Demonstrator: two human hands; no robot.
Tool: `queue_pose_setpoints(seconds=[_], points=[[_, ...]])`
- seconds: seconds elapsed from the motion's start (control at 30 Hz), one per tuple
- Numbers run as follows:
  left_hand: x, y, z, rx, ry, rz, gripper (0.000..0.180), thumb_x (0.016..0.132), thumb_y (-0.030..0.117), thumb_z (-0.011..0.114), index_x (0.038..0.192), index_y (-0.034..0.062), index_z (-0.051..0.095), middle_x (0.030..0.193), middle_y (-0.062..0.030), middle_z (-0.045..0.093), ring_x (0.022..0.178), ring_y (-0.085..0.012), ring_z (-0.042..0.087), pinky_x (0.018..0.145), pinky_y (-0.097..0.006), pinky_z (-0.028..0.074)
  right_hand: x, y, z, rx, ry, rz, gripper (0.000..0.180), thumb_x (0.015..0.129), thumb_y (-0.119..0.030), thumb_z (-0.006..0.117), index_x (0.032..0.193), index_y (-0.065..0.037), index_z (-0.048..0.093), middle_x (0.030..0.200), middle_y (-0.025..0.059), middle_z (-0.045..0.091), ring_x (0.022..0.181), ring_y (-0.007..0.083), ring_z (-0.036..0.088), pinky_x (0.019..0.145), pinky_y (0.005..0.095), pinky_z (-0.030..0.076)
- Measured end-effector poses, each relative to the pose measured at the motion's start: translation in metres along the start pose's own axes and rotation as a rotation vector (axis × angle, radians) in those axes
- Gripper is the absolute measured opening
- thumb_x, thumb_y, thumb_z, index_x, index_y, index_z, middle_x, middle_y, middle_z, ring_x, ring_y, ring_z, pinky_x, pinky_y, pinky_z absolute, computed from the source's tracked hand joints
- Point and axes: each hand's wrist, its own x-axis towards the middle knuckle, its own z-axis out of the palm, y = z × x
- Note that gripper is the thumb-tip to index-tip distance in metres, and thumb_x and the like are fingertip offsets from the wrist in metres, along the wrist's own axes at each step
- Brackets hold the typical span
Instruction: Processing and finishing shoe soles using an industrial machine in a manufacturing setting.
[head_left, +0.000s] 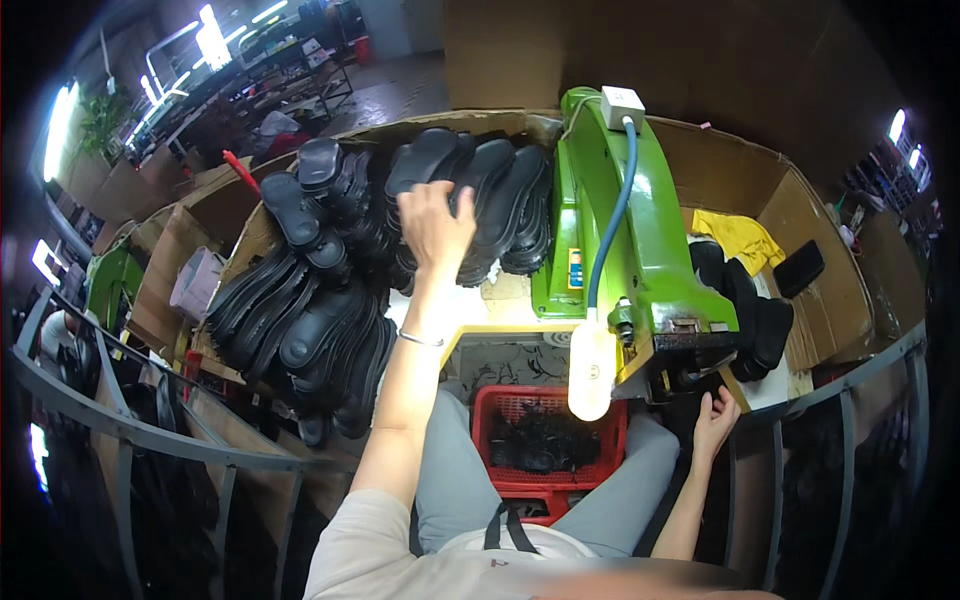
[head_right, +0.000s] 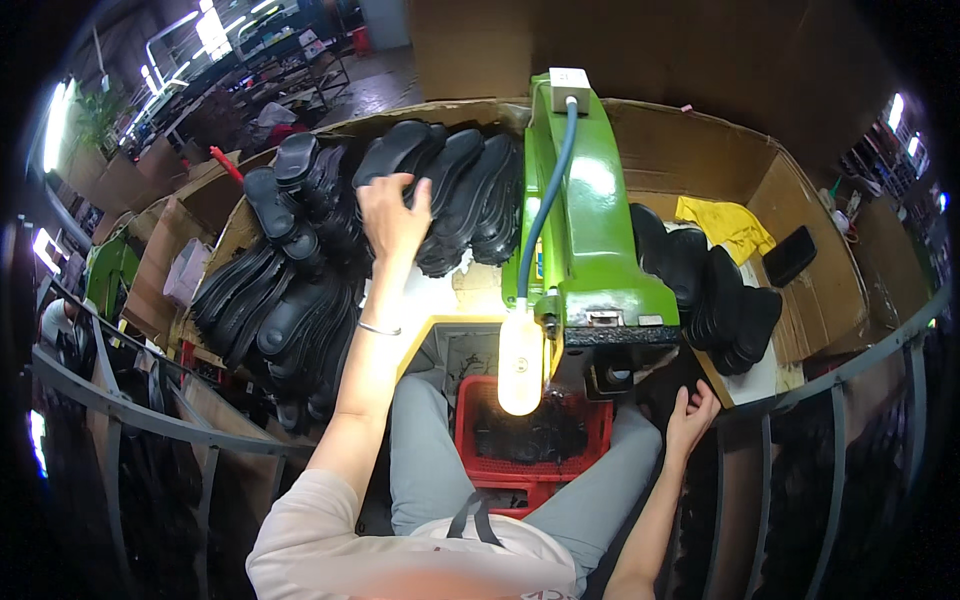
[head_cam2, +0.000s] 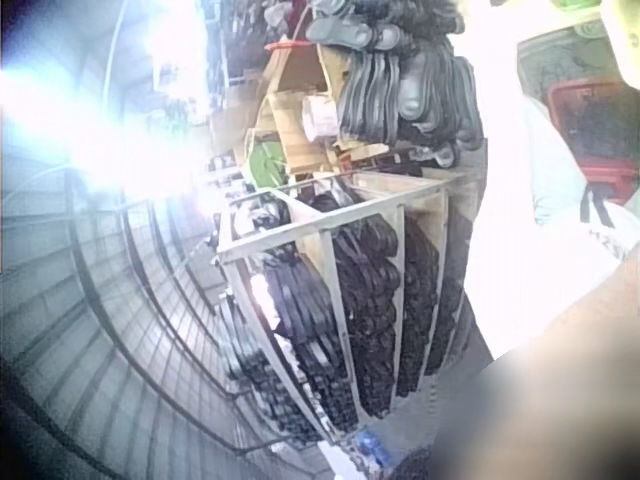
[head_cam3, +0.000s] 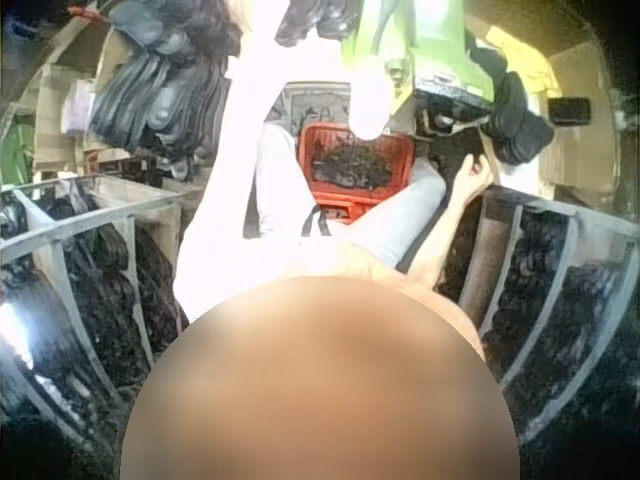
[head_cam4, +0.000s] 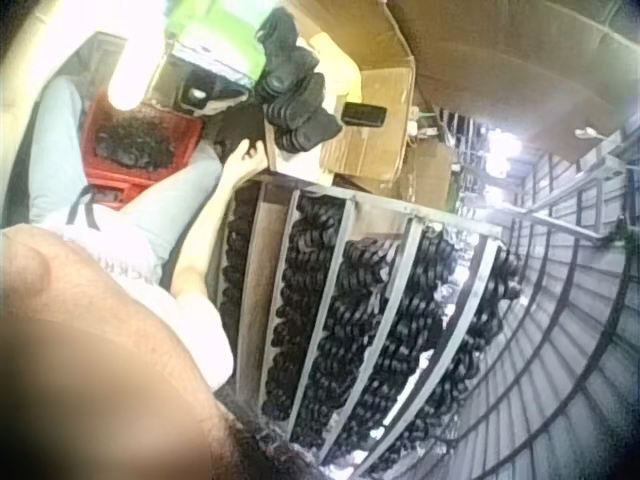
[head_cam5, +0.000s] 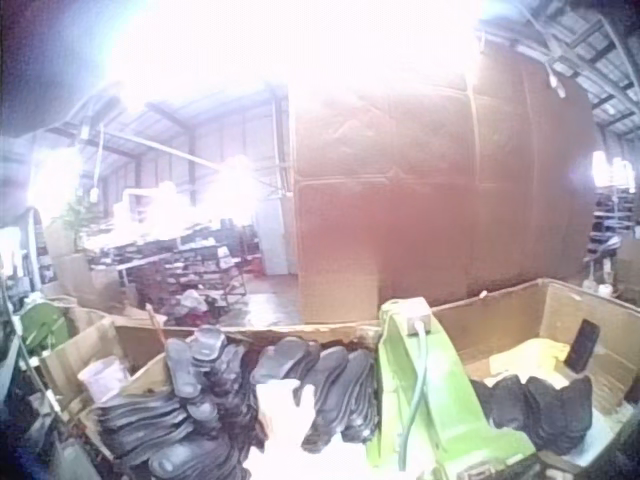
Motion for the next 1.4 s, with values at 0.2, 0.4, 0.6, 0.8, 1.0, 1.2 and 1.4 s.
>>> queue_pose_setpoints(seconds=[0.2, 0.4, 0.6, 0.8, 1.0, 1.2, 1.4], points=[[0.038, -0.075, -0.012, 0.08, -0.191, -0.369, 0.076, 0.069, 0.048, 0.073, 0.125, 0.0034, 0.05, 0.117, -0.0221, 0.055, 0.109, -0.0375, 0.053, 0.091, -0.042, 0.043, -0.038, -0.01, 0.018, 0.04, -0.162, 0.029, 0.032, 0.082, -0.011, 0.066, 0.111, -0.002, 0.056, 0.109, 0.0122, 0.05, 0.087, 0.0198, 0.054, 0.068, 0.0268, 0.048], [-0.029, -0.037, -0.128, -0.24, 0.101, -0.187, 0.062, 0.062, 0.018, 0.081, 0.114, -0.0047, 0.056, 0.104, -0.0199, 0.061, 0.098, -0.0303, 0.06, 0.086, -0.037, 0.047, -0.091, -0.041, 0.019, 0.207, -0.335, 0.136, 0.026, 0.084, -0.011, 0.064, 0.108, -0.002, 0.057, 0.104, 0.0109, 0.053, 0.083, 0.0183, 0.056, 0.068, 0.0277, 0.047], [-0.148, 0.034, -0.21, -0.604, -0.738, -0.077, 0.063, 0.05, 0.017, 0.084, 0.106, -0.0008, 0.06, 0.099, -0.016, 0.063, 0.094, -0.0276, 0.063, 0.085, -0.035, 0.049, -0.133, -0.114, 0.009, 1.43, -1.095, 0.944, 0.051, 0.093, -0.027, 0.053, 0.13, 0.006, 0.039, 0.118, 0.0178, 0.057, 0.101, 0.0245, 0.062, 0.083, 0.0375, 0.052], [-0.24, 0.092, -0.142, -1.658, -0.855, -0.813, 0.065, 0.066, 0.004, 0.077, 0.124, -0.002, 0.047, 0.112, -0.0114, 0.06, 0.104, -0.0209, 0.057, 0.094, -0.033, 0.044, -0.165, -0.07, -0.023, 1.147, -0.759, 0.955, 0.044, 0.078, 0.002, 0.064, 0.12, 0.003, 0.051, 0.111, 0.0128, 0.059, 0.1, 0.0182, 0.058, 0.09, 0.0318, 0.047], [-0.239, 0.161, -0.101, -1.239, -1.105, -0.636, 0.022, 0.082, 0.008, 0.068, 0.1, -0.0022, 0.063, 0.086, -0.0035, 0.065, 0.075, -0.0066, 0.056, 0.066, -0.023, 0.047, -0.209, -0.075, -0.054, 1.085, -0.743, 0.919, 0.054, 0.07, 0.01, 0.069, 0.121, 0.003, 0.05, 0.113, 0.0107, 0.058, 0.104, 0.0187, 0.056, 0.093, 0.0326, 0.045], [-0.234, 0.166, -0.105, -0.955, -0.961, -0.683, 0.02, 0.081, 0.016, 0.071, 0.088, -0.0006, 0.063, 0.076, -0.004, 0.063, 0.067, -0.0114, 0.054, 0.062, -0.027, 0.045, -0.207, -0.083, -0.055, 1.154, -0.776, 0.916, 0.06, 0.065, 0.012, 0.067, 0.122, 0.005, 0.049, 0.115, 0.0103, 0.058, 0.105, 0.0194, 0.056, 0.096, 0.0325, 0.043], [-0.241, 0.162, -0.111, -1.333, -0.889, -0.884, 0.021, 0.081, -0.003, 0.064, 0.102, -0.0036, 0.058, 0.081, -0.0028, 0.063, 0.065, -0.0042, 0.055, 0.056, -0.017, 0.043, -0.161, -0.075, -0.094, 1.082, -0.346, 0.805, 0.051, 0.07, 0.003, 0.062, 0.119, 0.005, 0.048, 0.111, 0.0135, 0.059, 0.102, 0.0234, 0.058, 0.094, 0.0335, 0.045]])
